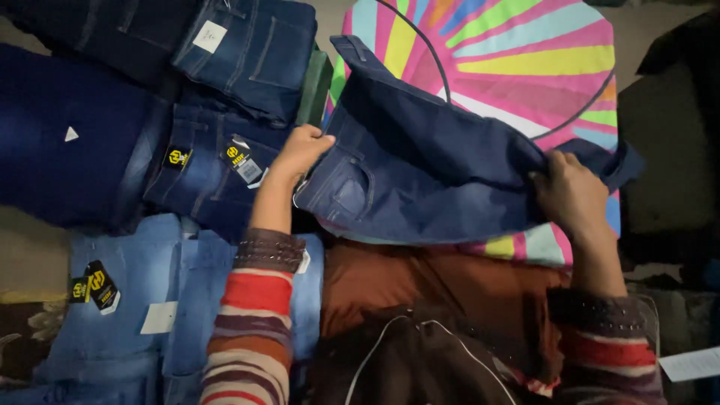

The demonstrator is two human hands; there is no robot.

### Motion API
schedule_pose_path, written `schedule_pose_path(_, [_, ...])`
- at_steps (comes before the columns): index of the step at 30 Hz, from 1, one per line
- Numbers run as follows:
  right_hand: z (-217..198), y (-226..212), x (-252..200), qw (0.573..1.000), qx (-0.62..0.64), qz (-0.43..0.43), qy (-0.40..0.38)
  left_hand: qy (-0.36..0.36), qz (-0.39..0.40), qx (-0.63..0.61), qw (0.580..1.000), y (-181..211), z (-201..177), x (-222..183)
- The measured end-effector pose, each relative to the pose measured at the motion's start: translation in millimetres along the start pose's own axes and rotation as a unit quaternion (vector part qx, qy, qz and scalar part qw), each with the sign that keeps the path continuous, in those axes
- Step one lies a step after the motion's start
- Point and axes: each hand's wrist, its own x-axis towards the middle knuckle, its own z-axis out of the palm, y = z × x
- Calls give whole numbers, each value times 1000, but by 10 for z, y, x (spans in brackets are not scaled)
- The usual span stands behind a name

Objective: Folding and stacking various pairs of denim jeans on a flat surface

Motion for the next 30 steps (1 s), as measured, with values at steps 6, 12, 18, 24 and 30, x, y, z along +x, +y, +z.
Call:
schedule_pose_path(6, [-333,456,128,955,256,-19,146,144,169,83,971,261,409,-59])
schedule_pose_path(12, [138,1448,1269,951,246,-49,183,195,216,-51,955,927,-2,-333])
schedule_pose_path(18, [1467,2279,2930,613,-784,-56,75,291,263,20,920,952,-833,-424])
schedule_pose_path(24, [83,-430,2328,909,314,-219,166,338,178,244,891,-669,-1186,-120])
schedule_pose_path(30, [174,-167,1372,949,225,-211,-69,248,-29,92,964,-439,-782,-941])
